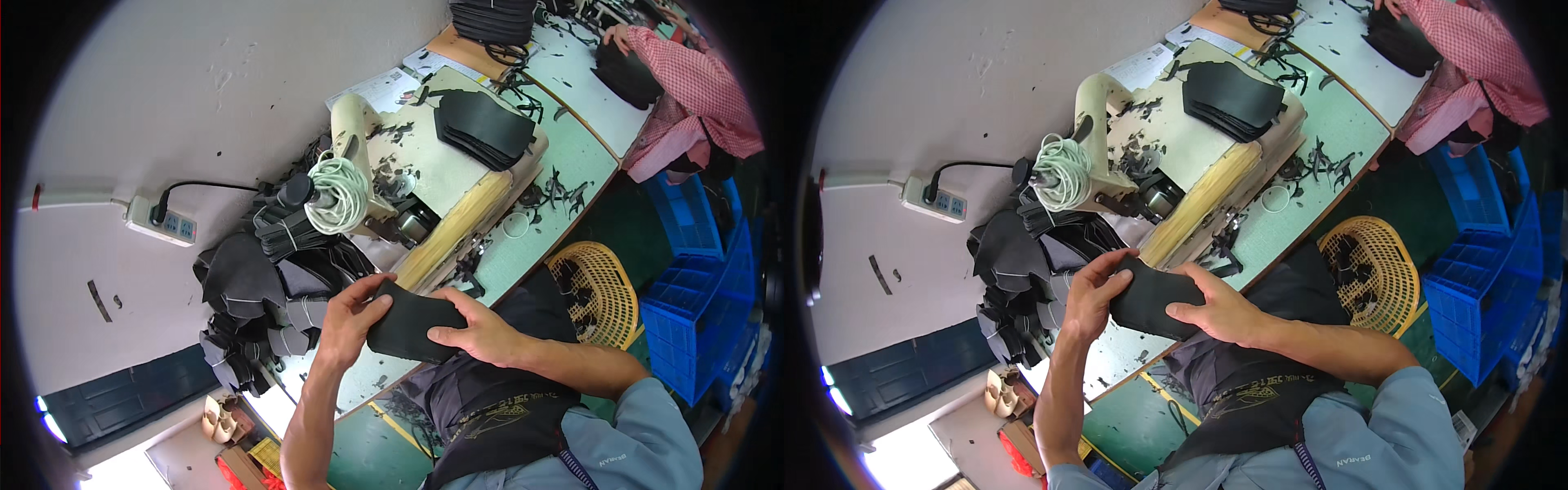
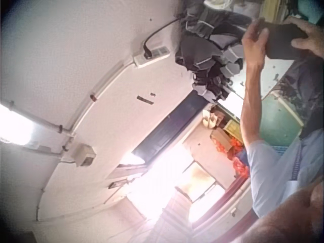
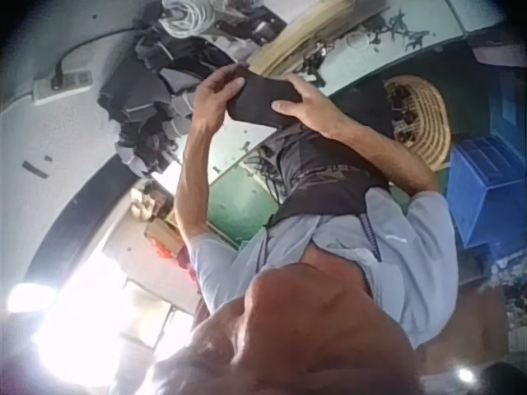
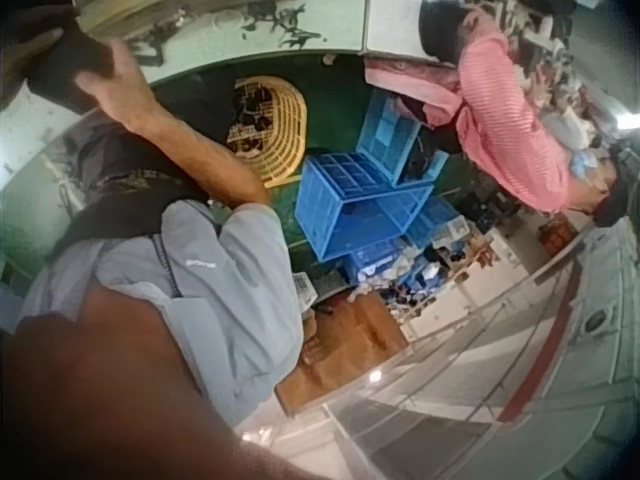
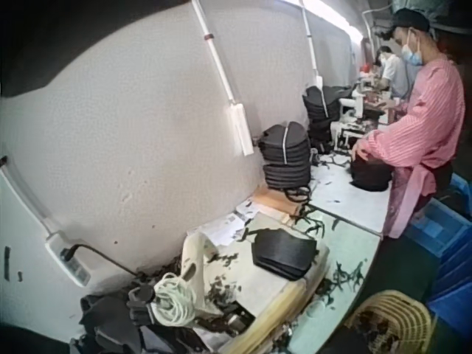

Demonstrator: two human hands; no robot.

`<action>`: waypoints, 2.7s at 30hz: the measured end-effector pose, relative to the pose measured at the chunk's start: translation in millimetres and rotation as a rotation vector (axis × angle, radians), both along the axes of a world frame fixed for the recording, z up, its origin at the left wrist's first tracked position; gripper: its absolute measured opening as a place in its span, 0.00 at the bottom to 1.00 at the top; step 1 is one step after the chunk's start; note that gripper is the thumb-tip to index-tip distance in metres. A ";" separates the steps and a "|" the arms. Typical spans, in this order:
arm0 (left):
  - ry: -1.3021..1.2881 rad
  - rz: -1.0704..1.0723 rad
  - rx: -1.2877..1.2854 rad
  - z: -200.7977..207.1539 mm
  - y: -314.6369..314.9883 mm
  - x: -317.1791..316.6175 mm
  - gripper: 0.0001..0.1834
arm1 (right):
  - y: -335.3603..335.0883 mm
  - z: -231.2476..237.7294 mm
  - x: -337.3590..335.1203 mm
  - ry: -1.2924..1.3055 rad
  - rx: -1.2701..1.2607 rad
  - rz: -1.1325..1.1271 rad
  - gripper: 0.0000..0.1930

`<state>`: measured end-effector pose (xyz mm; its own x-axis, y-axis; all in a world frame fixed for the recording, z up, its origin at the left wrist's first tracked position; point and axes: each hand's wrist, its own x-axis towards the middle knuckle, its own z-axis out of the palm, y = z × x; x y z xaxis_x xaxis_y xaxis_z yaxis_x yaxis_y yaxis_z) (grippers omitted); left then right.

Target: The person trims the edges of leather shoe upper components using a skiving machine, collecting the leather scraps in a basket.

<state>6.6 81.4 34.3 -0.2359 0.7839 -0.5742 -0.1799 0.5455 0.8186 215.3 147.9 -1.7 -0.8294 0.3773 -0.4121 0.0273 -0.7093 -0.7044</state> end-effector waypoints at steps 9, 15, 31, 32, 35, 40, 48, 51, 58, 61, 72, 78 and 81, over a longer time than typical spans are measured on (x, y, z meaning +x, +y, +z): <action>0.591 -0.219 -0.232 -7.4 49.1 -11.9 0.18 | 3.5 -21.6 -16.5 -0.049 -0.167 -0.192 0.18; 0.619 -0.196 -0.289 -14.6 57.3 -18.2 0.18 | 6.0 -18.0 -23.2 -0.005 -0.294 -0.242 0.15; 0.626 -0.227 -0.259 -16.9 60.2 -17.1 0.18 | -3.4 -24.8 -16.6 0.104 -0.241 -0.530 0.17; 0.468 -0.160 -0.201 -21.3 52.6 -22.5 0.17 | -1.8 -24.7 -15.4 0.112 -0.245 -0.542 0.17; 0.193 -0.042 -0.123 -15.9 47.1 -19.4 0.14 | -6.8 -34.8 -17.2 0.104 -0.141 -0.582 0.18; 0.566 -0.163 -0.250 -28.5 56.8 -16.8 0.16 | -4.6 -26.9 -15.0 0.121 -0.216 -0.560 0.21; 0.568 -0.124 -0.205 -19.6 61.3 -12.3 0.15 | -1.5 -26.9 -13.8 0.119 -0.201 -0.572 0.23; 0.559 -0.095 -0.222 -25.4 51.4 -17.7 0.13 | 1.7 -25.0 -12.6 0.133 -0.187 -0.571 0.23; 0.563 -0.165 -0.253 -25.1 57.0 -14.1 0.17 | 1.0 -22.6 -10.7 0.127 -0.224 -0.560 0.24; 0.235 0.002 -0.127 -18.7 48.3 -17.9 0.15 | 3.4 -22.8 -9.1 0.118 -0.212 -0.552 0.24; 0.228 -0.014 -0.117 -13.8 46.1 -15.1 0.12 | 6.1 -21.3 -6.6 0.106 -0.207 -0.552 0.25; 0.544 -0.137 -0.217 -19.0 60.1 -11.4 0.16 | 9.3 -16.9 -4.5 0.136 -0.238 -0.548 0.27; 0.245 0.007 -0.116 -18.1 49.2 -14.0 0.17 | 9.1 -19.4 -4.6 0.136 -0.186 -0.558 0.26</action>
<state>-7.4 130.6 16.3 -0.3839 0.7144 -0.5850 0.0115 0.6372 0.7706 210.7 157.0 -21.1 -0.5768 0.7026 -0.4167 -0.4664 -0.7021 -0.5381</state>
